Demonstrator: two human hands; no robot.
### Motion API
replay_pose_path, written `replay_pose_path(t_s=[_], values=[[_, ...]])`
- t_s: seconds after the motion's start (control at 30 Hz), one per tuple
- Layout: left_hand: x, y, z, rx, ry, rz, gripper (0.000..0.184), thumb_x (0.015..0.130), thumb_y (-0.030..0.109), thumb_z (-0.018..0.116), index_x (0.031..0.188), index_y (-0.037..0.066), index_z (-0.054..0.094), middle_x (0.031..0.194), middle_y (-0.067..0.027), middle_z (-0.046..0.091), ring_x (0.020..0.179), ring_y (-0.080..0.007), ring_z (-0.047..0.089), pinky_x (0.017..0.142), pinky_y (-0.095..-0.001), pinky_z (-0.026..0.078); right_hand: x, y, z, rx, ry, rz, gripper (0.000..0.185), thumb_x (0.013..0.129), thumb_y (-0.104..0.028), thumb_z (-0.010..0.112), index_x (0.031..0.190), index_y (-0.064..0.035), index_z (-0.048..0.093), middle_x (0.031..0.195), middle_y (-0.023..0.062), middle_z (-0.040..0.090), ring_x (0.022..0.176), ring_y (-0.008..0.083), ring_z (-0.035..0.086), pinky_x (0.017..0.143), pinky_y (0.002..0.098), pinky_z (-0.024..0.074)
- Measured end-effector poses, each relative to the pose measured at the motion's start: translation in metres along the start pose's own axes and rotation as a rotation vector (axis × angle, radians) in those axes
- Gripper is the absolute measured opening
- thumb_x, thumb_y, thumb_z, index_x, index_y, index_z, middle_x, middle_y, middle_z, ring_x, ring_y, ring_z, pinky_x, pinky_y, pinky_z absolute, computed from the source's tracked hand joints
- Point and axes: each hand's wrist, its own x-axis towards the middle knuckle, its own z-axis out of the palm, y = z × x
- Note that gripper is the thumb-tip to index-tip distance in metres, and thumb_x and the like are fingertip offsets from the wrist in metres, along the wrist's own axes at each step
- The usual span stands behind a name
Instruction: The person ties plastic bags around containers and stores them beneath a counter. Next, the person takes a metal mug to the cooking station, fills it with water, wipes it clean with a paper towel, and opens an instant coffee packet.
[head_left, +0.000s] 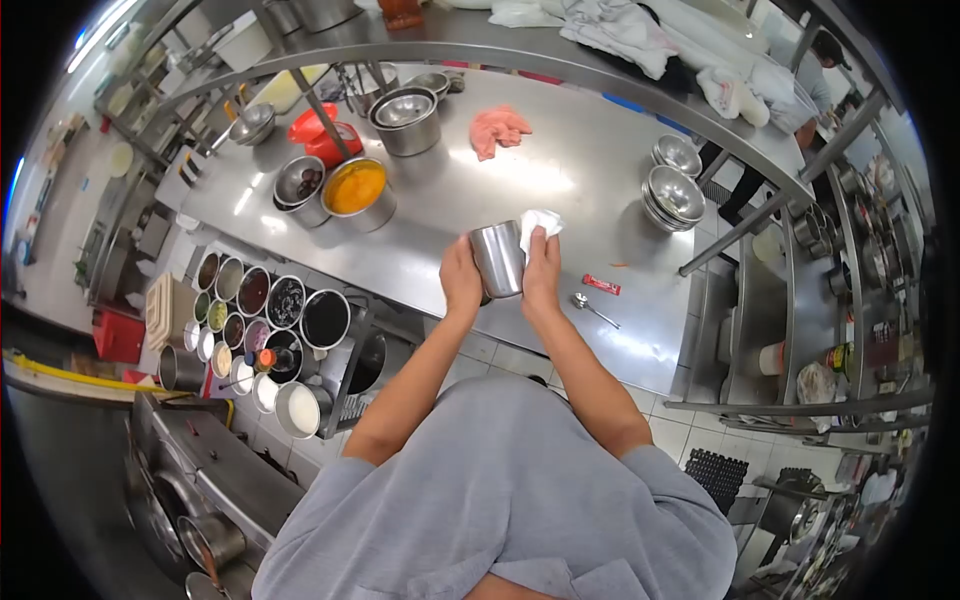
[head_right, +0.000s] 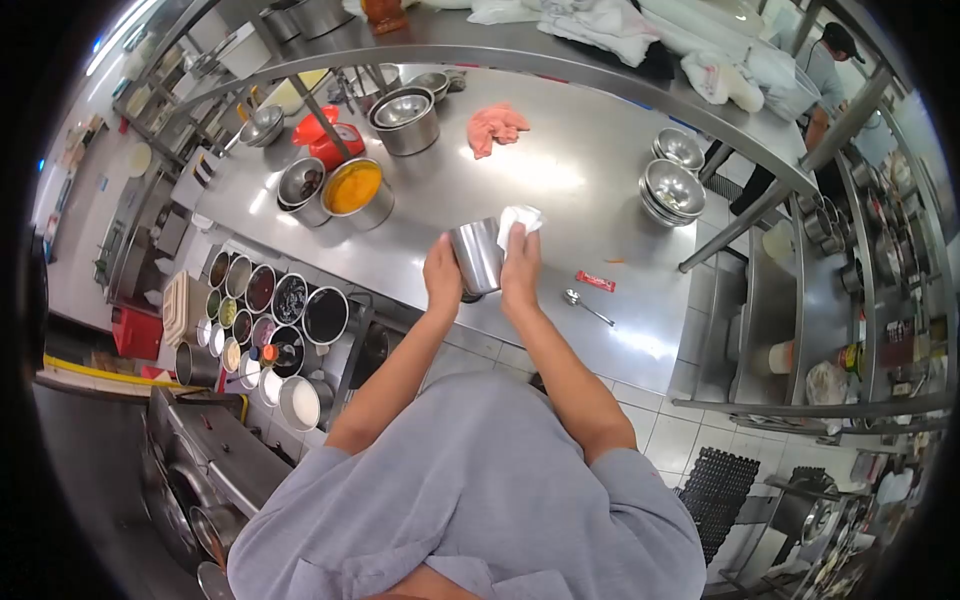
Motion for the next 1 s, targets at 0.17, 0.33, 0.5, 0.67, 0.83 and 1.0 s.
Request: replay_pose_path(t_s=[0.17,0.33,0.5,0.67,0.83,1.0], values=[[-0.048,0.024,-0.01,0.089,-0.176,0.104,0.057,0.104,0.038,0.055,0.14,-0.006,0.046,0.131,-0.0204,0.061,0.121,-0.0311,0.059,0.105,-0.0379,0.043,-0.003,0.017,-0.009,-0.265,-0.145,-0.139,0.04,0.106,-0.033,0.053,0.129,0.0,0.056,0.115,0.0169,0.065,0.102,0.0276,0.06,0.094,0.0399,0.0466],[-0.026,0.003,-0.019,-0.659,-0.482,-0.202,0.065,0.093,0.035,0.07,0.141,0.0,0.044,0.129,-0.0136,0.059,0.116,-0.0242,0.061,0.099,-0.0397,0.051,0.003,-0.006,-0.01,-0.223,-0.234,0.03,0.029,0.104,-0.025,0.054,0.124,-0.0036,0.056,0.112,0.0105,0.066,0.1,0.0224,0.063,0.089,0.0355,0.0487],[-0.029,-0.007,0.028,-0.561,-0.34,-0.058,0.07,0.092,0.038,0.071,0.144,0.003,0.04,0.133,-0.0135,0.057,0.118,-0.024,0.061,0.097,-0.0427,0.055,-0.014,0.042,-0.052,0.499,-0.119,0.643,0.028,0.106,-0.019,0.047,0.132,-0.0102,0.053,0.12,0.0083,0.064,0.1,0.0227,0.069,0.085,0.0338,0.0579],[-0.018,-0.069,0.053,0.064,-0.287,0.413,0.094,0.073,0.03,0.092,0.144,0.0,0.039,0.14,-0.0199,0.049,0.129,-0.0318,0.051,0.11,-0.0433,0.041,-0.05,0.034,-0.104,0.282,-0.204,0.83,0.035,0.105,-0.012,0.038,0.138,-0.0093,0.046,0.127,0.0127,0.061,0.107,0.0323,0.068,0.086,0.0465,0.0628],[-0.027,-0.093,0.059,0.267,-0.311,0.557,0.1,0.071,0.031,0.092,0.148,0.0,0.037,0.151,-0.0239,0.044,0.138,-0.0381,0.046,0.115,-0.0437,0.038,-0.017,0.089,-0.137,0.115,-0.137,0.698,0.044,0.101,-0.002,0.036,0.145,-0.0069,0.036,0.13,0.02,0.056,0.101,0.0317,0.069,0.079,0.0484,0.0651],[-0.029,-0.084,0.049,0.347,-0.324,0.437,0.097,0.075,0.024,0.089,0.152,0.0,0.034,0.15,-0.0234,0.046,0.139,-0.0367,0.047,0.115,-0.0414,0.038,-0.02,0.078,-0.14,-0.193,-0.029,0.646,0.05,0.103,-0.005,0.041,0.151,-0.0054,0.03,0.134,0.0186,0.05,0.091,0.0268,0.068,0.068,0.0393,0.0657]])
